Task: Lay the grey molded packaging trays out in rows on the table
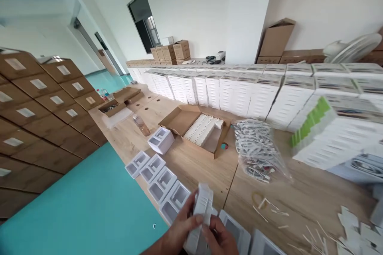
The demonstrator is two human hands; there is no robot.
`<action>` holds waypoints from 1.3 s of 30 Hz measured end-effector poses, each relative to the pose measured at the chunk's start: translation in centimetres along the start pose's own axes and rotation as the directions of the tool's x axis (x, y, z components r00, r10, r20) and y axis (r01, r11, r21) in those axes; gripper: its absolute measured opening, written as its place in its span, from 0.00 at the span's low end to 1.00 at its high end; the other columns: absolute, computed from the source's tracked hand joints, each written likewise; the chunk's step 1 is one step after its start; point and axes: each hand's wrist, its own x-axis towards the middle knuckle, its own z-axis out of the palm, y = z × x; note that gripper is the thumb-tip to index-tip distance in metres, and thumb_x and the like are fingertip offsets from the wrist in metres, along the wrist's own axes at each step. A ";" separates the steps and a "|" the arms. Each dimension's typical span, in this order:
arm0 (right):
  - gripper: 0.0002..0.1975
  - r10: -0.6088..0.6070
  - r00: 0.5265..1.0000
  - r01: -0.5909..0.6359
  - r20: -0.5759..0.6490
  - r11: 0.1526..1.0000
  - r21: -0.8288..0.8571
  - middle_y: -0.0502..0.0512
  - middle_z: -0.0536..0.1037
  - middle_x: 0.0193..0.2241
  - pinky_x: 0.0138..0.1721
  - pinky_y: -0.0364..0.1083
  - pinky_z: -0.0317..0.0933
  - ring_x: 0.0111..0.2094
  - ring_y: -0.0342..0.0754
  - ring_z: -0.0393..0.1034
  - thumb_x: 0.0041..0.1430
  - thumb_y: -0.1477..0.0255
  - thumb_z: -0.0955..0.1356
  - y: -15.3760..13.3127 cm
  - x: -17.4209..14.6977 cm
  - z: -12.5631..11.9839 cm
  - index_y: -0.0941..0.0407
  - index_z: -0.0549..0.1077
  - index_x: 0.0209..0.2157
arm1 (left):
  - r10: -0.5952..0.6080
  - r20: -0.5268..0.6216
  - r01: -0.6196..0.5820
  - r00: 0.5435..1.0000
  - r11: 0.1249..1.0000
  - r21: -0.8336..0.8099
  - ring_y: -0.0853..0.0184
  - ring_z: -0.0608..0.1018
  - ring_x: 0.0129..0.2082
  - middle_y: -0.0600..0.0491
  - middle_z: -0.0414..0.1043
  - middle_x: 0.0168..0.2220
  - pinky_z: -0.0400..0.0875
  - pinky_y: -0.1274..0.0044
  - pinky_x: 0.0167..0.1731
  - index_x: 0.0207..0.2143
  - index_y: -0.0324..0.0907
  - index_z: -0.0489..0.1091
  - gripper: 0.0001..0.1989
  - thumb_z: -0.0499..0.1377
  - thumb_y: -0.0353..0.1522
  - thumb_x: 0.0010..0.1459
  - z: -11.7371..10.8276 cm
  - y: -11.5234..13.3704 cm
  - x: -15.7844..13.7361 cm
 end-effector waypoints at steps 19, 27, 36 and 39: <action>0.22 -0.021 0.899 -0.108 -0.438 0.957 -0.269 0.56 0.78 0.44 0.43 0.49 0.68 0.49 0.56 0.71 0.50 0.57 0.67 6.5 20.8 3.9 0.56 0.73 0.44 | 0.427 -0.055 -0.041 0.902 0.213 0.976 0.49 0.47 0.66 0.43 0.35 0.68 0.48 0.58 0.61 0.66 0.47 0.44 0.42 0.59 0.45 0.54 -19.0 9.9 15.9; 0.25 -0.224 0.849 -0.025 -0.478 0.888 -0.459 0.58 0.70 0.54 0.58 0.55 0.57 0.59 0.60 0.60 0.48 0.58 0.67 6.7 19.8 6.7 0.54 0.73 0.47 | 0.462 -0.346 0.318 0.817 0.139 0.938 0.39 0.46 0.65 0.37 0.36 0.67 0.50 0.50 0.56 0.65 0.47 0.41 0.56 0.67 0.48 0.40 -26.6 16.2 19.3; 0.22 -0.170 0.873 0.007 -0.457 0.942 -0.336 0.58 0.72 0.52 0.58 0.56 0.56 0.57 0.59 0.62 0.51 0.58 0.68 4.0 23.7 19.5 0.54 0.75 0.45 | 0.447 -0.175 0.094 0.877 0.197 0.976 0.48 0.61 0.57 0.43 0.51 0.56 0.57 0.62 0.56 0.65 0.47 0.43 0.50 0.65 0.42 0.44 -32.0 17.6 22.2; 0.24 -0.095 0.935 0.023 -0.343 0.978 -0.208 0.58 0.75 0.49 0.54 0.56 0.60 0.52 0.58 0.67 0.53 0.54 0.69 3.3 26.8 24.5 0.53 0.74 0.46 | 0.444 -0.151 0.030 0.883 0.267 0.963 0.49 0.60 0.58 0.43 0.52 0.56 0.57 0.62 0.57 0.65 0.47 0.44 0.49 0.65 0.42 0.44 -33.0 18.7 22.3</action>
